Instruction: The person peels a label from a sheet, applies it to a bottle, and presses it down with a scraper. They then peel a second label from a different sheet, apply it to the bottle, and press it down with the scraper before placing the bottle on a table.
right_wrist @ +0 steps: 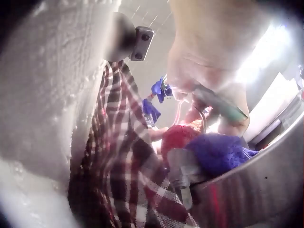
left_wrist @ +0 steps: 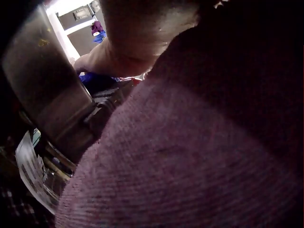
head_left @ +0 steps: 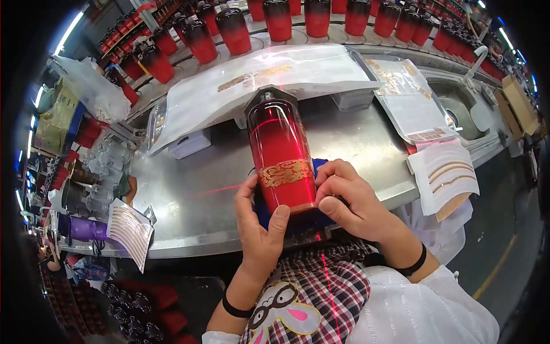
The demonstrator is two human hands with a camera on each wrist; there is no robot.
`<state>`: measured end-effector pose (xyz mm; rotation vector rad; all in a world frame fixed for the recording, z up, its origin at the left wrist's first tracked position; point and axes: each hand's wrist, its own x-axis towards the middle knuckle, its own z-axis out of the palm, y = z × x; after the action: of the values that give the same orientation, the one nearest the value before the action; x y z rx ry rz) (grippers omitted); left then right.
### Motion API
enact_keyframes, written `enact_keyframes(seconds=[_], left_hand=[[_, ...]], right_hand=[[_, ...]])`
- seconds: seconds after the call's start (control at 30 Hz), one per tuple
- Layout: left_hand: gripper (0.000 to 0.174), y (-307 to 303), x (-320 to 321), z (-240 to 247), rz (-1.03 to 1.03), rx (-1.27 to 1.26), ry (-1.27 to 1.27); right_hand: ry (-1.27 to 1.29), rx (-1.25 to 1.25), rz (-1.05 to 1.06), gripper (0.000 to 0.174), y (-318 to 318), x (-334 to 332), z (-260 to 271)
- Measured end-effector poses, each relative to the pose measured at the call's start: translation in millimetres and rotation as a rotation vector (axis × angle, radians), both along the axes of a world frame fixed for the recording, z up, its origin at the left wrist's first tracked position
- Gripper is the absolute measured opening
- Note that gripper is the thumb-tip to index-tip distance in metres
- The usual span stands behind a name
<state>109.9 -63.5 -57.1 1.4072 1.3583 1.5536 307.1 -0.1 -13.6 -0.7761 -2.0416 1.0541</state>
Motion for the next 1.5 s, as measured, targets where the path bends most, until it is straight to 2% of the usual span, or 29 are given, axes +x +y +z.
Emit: enact_keyframes(seconds=[0.27,0.47,0.57,0.87,1.27,1.37,1.5], left_hand=[[0.066,0.6,0.4,-0.2,-0.002,0.009,0.005],[0.065,0.2,0.0,-0.3,0.006,0.008,0.035],[0.065,-0.8,0.2,1.3,0.013,0.002,0.052],[0.064,-0.7,0.9,0.1,0.013,-0.002,0.024],[0.061,0.2,0.2,0.8,0.007,0.031,0.063],[0.057,-0.2,-2.2,-5.0,-0.039,0.046,-0.091],[0.054,-1.8,-3.3,-5.0,-0.025,0.040,-0.011]], right_hand=[[-0.019,0.034,-0.047,0.018,-0.7,-4.4,-5.1],[0.030,-0.049,-0.027,0.030,-0.3,-2.9,-2.7],[0.001,0.022,-0.023,0.036,-0.6,-2.9,-2.5],[-0.020,0.006,-0.062,0.015,-2.4,-8.0,-2.9],[-0.015,-0.001,-0.071,0.015,-2.8,-8.6,-2.0],[-0.014,-0.006,-0.071,0.015,-2.9,-8.9,-2.5],[-0.021,-0.004,-0.070,0.015,-2.7,-8.8,-1.5]])
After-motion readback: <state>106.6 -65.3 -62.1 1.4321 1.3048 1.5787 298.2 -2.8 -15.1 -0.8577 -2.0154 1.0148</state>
